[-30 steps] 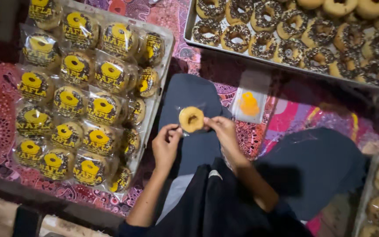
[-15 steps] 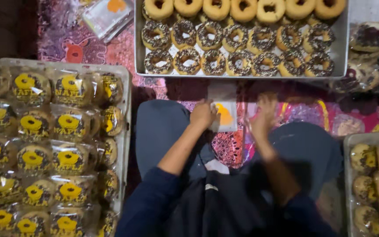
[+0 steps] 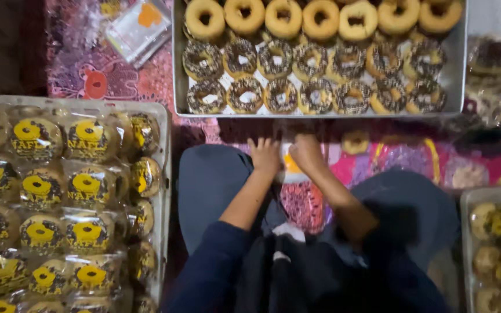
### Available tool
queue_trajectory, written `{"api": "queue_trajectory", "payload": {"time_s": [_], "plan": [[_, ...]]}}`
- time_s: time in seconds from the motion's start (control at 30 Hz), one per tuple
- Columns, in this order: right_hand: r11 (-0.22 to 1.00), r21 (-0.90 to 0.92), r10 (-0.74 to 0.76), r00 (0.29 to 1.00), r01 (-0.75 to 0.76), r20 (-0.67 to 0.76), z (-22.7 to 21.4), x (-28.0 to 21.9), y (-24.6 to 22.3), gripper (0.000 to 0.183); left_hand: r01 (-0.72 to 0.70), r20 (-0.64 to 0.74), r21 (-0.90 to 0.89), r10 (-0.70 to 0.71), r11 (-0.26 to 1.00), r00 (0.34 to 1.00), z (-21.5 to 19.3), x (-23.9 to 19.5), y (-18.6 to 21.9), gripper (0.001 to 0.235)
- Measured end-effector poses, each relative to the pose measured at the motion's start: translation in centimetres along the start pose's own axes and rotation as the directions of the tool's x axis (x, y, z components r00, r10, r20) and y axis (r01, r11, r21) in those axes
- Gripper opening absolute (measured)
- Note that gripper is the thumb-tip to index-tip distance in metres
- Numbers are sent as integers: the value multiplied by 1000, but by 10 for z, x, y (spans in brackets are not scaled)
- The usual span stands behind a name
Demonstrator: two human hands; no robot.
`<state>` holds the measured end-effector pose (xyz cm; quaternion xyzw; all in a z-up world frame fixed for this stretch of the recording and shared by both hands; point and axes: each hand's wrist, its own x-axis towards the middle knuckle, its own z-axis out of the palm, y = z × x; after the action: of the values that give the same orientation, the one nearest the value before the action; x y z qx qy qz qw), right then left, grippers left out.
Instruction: The person sits on the floor and repeatedly picks doughnuts from a metal tray, places them into clear plastic bags, and sets the filled bags into a crate. The doughnuts include plain and chocolate-sprinkled varieties.
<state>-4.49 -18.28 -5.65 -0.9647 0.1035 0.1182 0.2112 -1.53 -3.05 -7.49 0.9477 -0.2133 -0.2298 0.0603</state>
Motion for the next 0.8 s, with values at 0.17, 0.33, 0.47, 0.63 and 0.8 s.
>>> {"api": "queue_trajectory", "payload": {"time_s": [0.17,0.33,0.47,0.63,0.8], "plan": [[959,-91,-213,897,267,388,27,84,-9,36,44,111,-93,-33,995,993,-11,17,-8,81],[982,-106,-99,907,156,409,-48,45,-45,34,57,-124,-231,-87,971,988,-33,-15,-2,85],[900,277,-331,941,336,-69,-115,-50,-81,40,-266,-324,-944,-401,195,857,-67,-76,-17,88],[265,155,-964,267,952,11,-169,-52,-173,28,-165,45,-511,-218,-844,975,-115,-113,-80,47],[733,336,-510,805,592,-304,-255,129,-255,43,-370,160,-438,-476,-819,865,-153,-123,-120,51]]}}
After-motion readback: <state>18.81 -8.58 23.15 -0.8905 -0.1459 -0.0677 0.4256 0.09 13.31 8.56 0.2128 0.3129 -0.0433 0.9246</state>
